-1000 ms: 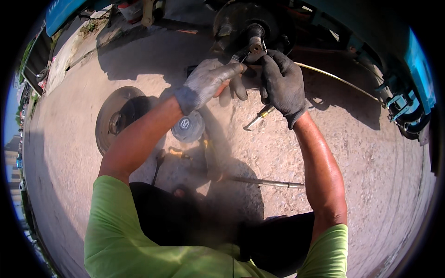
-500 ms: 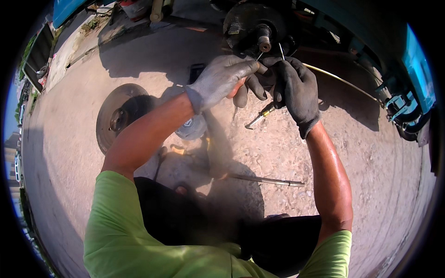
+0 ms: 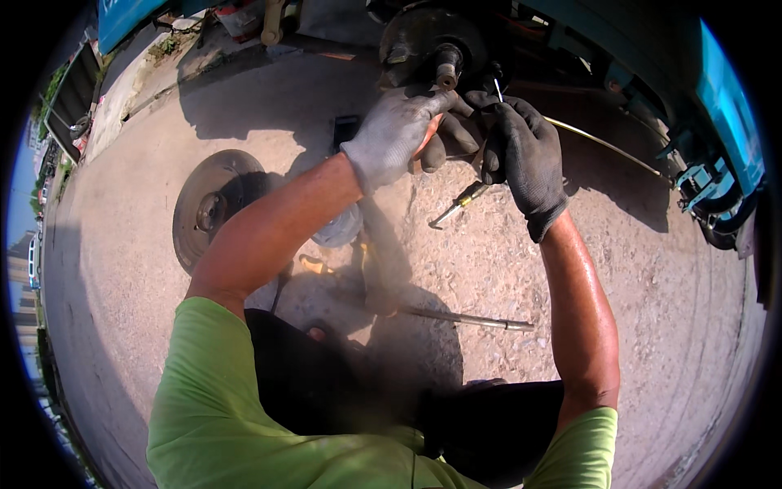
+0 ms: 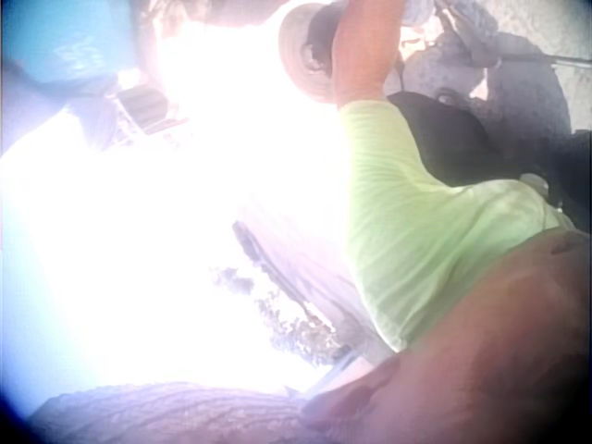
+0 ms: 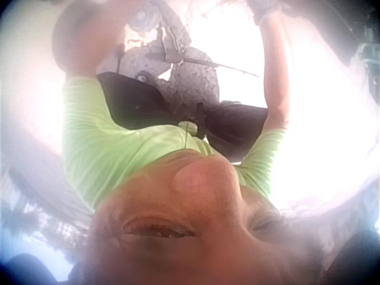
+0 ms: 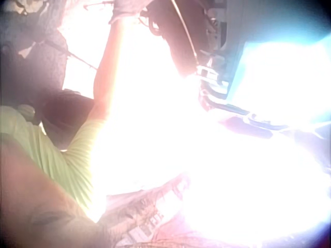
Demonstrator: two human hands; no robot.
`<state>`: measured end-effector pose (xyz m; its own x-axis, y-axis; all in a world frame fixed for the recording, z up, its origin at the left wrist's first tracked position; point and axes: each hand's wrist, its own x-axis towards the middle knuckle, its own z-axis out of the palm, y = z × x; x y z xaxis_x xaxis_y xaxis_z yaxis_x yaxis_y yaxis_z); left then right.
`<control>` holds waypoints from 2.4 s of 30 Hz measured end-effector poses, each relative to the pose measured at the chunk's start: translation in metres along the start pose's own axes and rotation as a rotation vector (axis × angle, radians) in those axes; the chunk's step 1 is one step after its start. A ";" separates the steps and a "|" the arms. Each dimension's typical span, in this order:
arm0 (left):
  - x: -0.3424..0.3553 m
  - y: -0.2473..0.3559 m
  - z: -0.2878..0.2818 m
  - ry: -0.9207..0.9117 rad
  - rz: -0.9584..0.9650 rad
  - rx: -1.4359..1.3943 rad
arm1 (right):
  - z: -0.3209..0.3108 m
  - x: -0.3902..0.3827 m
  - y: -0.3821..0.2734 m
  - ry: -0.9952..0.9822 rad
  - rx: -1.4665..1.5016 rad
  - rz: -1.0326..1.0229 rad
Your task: The person removes a wheel from a motorized tricycle and uses a screwdriver and pliers to adjust or repair components within the hub assembly.
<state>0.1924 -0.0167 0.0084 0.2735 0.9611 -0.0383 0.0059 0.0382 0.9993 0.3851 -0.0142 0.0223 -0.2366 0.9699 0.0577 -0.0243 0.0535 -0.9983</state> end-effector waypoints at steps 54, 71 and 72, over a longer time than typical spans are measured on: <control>0.021 -0.028 0.039 0.298 0.091 -0.470 | -0.023 0.024 -0.015 -0.146 -0.921 -0.447; -0.006 0.021 -0.009 0.094 -0.134 0.004 | -0.001 0.021 -0.019 -0.219 -0.332 0.069; -0.006 0.023 -0.012 0.094 -0.125 0.053 | -0.001 0.021 -0.013 -0.225 -0.324 0.026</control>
<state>0.1794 -0.0189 0.0314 0.1760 0.9713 -0.1599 0.0857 0.1467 0.9855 0.3817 0.0056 0.0361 -0.4409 0.8976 -0.0022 0.2836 0.1370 -0.9491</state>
